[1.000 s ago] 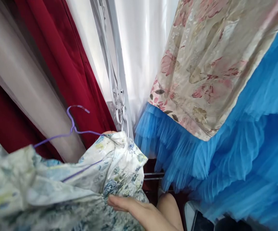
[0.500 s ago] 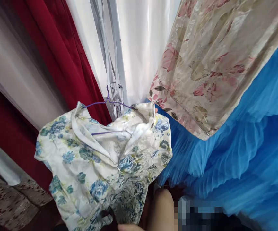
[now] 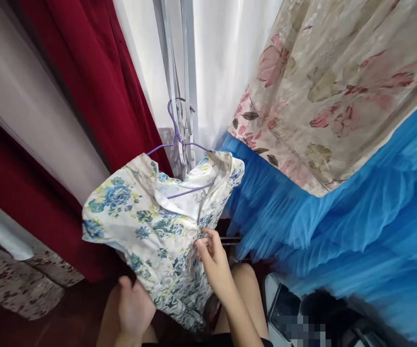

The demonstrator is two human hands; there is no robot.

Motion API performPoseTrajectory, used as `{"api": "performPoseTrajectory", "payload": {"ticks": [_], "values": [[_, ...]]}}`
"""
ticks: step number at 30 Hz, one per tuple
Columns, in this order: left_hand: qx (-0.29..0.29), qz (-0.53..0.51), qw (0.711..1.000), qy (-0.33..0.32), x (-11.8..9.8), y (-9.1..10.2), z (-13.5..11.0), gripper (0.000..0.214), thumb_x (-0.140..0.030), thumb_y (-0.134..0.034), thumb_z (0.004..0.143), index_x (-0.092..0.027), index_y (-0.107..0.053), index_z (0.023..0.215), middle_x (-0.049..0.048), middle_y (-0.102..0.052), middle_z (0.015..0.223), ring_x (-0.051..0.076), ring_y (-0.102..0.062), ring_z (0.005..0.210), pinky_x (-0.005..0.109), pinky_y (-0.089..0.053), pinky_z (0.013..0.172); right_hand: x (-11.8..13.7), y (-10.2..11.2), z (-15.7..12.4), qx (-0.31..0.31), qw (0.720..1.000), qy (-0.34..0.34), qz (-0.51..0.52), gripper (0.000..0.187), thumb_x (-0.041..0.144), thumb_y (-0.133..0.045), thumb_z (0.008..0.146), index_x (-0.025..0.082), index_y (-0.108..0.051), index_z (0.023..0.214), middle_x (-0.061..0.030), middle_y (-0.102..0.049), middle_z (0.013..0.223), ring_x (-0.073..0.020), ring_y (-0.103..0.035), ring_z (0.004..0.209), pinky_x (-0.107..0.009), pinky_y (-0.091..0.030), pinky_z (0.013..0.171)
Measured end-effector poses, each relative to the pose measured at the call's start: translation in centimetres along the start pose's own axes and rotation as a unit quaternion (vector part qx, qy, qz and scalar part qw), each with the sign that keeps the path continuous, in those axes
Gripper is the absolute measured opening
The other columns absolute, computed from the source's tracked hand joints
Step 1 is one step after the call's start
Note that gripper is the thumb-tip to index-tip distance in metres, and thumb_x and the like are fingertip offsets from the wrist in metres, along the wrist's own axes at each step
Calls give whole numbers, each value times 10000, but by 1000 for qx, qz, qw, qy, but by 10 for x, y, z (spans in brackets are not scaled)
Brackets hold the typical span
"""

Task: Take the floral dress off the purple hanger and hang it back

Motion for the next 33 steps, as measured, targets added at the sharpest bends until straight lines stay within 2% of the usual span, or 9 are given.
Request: {"api": "performPoseTrajectory", "payload": {"ticks": [3, 10, 13, 16, 17, 22, 27, 30, 33], "values": [[-24, 50, 996, 76, 12, 15, -5, 628, -566, -909, 603, -162, -768, 1062, 145, -780, 1029, 417, -700, 1091, 531, -551, 969, 7, -11, 25, 2, 1000, 27, -11, 345, 519, -614, 956, 237, -554, 1145, -5, -615, 839, -186, -581, 704, -305, -473, 665], [-82, 67, 992, 73, 15, 27, 2, 507, -449, -890, 637, -148, -748, 1019, 121, -772, 1062, 370, -690, 1122, 448, -535, 987, 7, -24, 42, 18, 997, 43, -69, 231, 387, -532, 959, 226, -495, 798, 49, -449, 633, -146, -406, 587, -265, -330, 567], [-193, 91, 975, -69, 4, 39, 6, 487, -422, -829, 748, -187, -690, 1150, 88, -724, 1119, 324, -654, 1153, 438, -503, 1027, 5, -18, 32, 16, 994, 54, -98, 252, 318, -516, 941, 226, -447, 716, 49, -409, 620, -134, -362, 582, -262, -294, 558], [-298, 165, 900, -272, -10, 39, 5, 489, -338, -802, 800, -238, -601, 1234, 69, -623, 1239, 261, -594, 1190, 396, -468, 1059, 9, -15, 19, 37, 994, 45, -87, 285, 354, -543, 948, 220, -478, 705, 44, -447, 594, -131, -391, 565, -264, -303, 556], [-273, 206, 889, -304, -11, 31, 6, 440, -316, -785, 818, -235, -601, 1210, 72, -610, 1233, 250, -593, 1170, 387, -474, 1047, 11, -15, 15, 44, 996, 38, -73, 284, 371, -561, 947, 218, -498, 716, 41, -477, 586, -130, -410, 554, -263, -311, 554], [14, 316, 892, -322, 0, -35, 18, 219, -204, -653, 884, -198, -659, 1103, 97, -652, 1109, 246, -638, 1044, 372, -529, 922, 25, -26, 1, 87, 996, -9, -4, 255, 396, -632, 917, 204, -572, 761, 16, -607, 578, -122, -473, 498, -252, -353, 529], [23, 268, 908, -322, 10, -54, 27, 70, -177, -584, 913, -196, -607, 851, 20, -599, 794, 176, -577, 752, 294, -476, 711, 32, -39, -1, 127, 992, -8, -20, 283, 371, -612, 909, 199, -575, 688, 3, -630, 555, -138, -557, 509, -245, -419, 538], [14, 285, 896, -339, 8, -48, 26, 215, -187, -590, 926, -206, -540, 718, -3, -518, 711, 159, -515, 683, 278, -433, 662, 41, -44, 10, 117, 993, -23, -7, 217, 324, -604, 855, 199, -582, 679, 11, -626, 504, -111, -470, 419, -230, -354, 471], [38, 314, 887, -335, 3, -45, 24, 159, -178, -579, 935, -211, -601, 781, 16, -572, 751, 168, -552, 702, 280, -451, 678, 66, -51, 32, 100, 995, -23, 4, 161, 296, -580, 795, 197, -595, 669, 13, -622, 467, -92, -378, 366, -222, -272, 419]]}}
Point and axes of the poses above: each hand's wrist, its own z-axis towards the middle knuckle, its own y-axis out of the back of the hand, x = y × z, the point moved 3 cm from there along z, towards the middle knuckle
